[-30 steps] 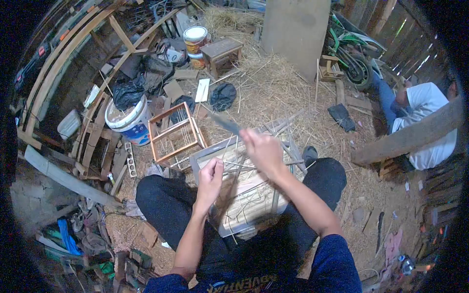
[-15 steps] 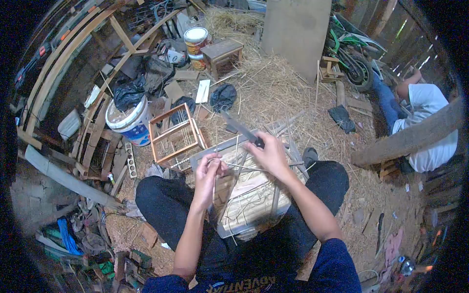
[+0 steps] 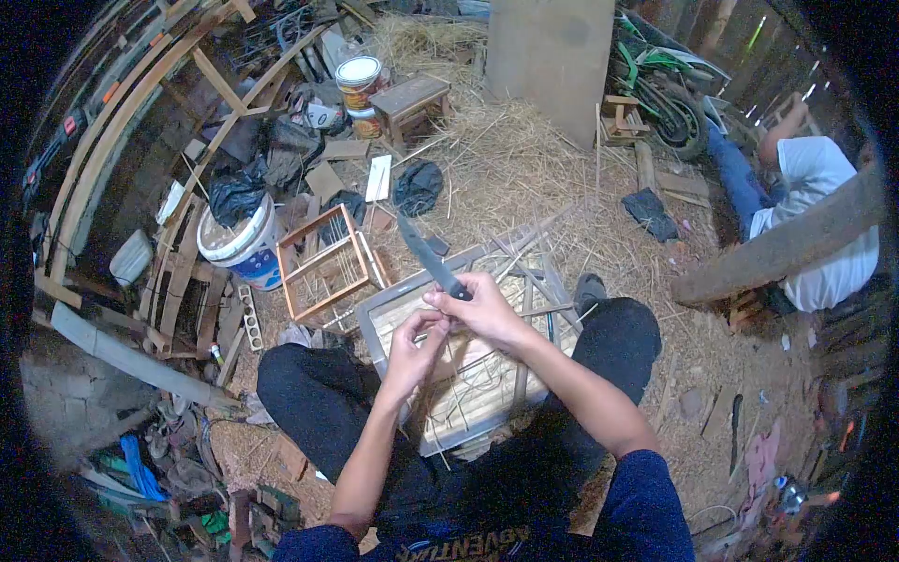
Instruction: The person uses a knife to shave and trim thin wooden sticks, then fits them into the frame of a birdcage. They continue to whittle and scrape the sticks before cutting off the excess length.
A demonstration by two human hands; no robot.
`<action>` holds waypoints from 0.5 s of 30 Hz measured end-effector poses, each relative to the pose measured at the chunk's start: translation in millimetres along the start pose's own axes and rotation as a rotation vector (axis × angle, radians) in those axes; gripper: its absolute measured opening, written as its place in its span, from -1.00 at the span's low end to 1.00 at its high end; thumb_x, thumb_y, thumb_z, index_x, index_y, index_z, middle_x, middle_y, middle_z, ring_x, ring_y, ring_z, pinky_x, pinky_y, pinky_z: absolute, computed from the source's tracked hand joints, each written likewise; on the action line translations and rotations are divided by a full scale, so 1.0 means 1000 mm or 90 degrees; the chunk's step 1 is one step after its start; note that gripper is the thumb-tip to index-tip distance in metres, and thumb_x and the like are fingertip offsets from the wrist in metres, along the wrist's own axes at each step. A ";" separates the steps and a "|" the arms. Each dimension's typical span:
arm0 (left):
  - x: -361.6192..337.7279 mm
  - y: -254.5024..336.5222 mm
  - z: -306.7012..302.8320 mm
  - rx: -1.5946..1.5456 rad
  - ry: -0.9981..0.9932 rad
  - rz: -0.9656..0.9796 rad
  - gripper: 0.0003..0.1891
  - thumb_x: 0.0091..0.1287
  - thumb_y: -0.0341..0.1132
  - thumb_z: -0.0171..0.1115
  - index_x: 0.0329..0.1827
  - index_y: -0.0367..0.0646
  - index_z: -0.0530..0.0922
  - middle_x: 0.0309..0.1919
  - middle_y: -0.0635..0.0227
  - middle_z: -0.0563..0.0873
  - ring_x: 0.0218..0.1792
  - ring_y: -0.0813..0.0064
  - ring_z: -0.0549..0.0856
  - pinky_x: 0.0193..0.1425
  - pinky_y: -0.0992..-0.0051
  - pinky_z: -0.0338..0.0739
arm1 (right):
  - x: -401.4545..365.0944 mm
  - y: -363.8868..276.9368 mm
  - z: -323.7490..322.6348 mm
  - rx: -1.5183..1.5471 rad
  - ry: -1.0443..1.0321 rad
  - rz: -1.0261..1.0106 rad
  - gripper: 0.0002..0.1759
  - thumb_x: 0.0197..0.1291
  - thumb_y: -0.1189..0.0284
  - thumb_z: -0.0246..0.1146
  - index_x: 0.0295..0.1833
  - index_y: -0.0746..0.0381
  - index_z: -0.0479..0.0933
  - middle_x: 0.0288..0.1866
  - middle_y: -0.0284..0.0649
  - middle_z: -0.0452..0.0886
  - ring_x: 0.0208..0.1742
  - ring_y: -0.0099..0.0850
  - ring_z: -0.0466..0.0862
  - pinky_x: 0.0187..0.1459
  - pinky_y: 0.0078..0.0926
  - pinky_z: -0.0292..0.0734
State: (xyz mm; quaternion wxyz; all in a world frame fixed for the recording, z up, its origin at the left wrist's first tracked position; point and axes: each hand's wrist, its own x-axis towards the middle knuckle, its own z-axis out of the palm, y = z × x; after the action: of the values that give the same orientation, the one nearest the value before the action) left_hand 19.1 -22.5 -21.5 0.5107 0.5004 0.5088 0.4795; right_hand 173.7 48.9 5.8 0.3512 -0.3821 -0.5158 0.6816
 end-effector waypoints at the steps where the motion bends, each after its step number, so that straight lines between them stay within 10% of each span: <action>1: 0.002 0.004 0.000 0.007 0.019 0.026 -0.81 0.47 -0.42 0.23 0.04 -0.32 0.59 -0.14 0.33 0.73 -0.03 0.55 0.66 0.19 0.49 0.50 | 0.002 0.002 -0.003 -0.015 -0.002 -0.008 -0.77 0.33 0.32 0.41 -0.12 0.29 0.70 -0.38 -0.46 0.63 -0.40 -0.72 0.55 -0.42 -0.64 0.48; 15: 0.002 0.033 -0.009 0.190 0.117 0.179 -0.78 0.43 -0.32 0.30 0.00 -0.26 0.73 -0.11 0.26 0.69 0.07 0.35 0.56 0.24 0.37 0.42 | 0.001 0.003 -0.013 -0.168 -0.110 -0.100 -0.72 0.27 0.32 0.45 -0.10 0.33 0.74 -0.32 -0.38 0.75 -0.26 -0.68 0.57 -0.18 -0.52 0.53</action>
State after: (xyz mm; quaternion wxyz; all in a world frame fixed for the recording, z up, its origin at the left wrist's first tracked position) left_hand 10.3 -18.8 11.1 0.3107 0.5904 0.5441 0.5088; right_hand 184.0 55.1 1.0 0.3045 -0.3232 -0.6576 0.6086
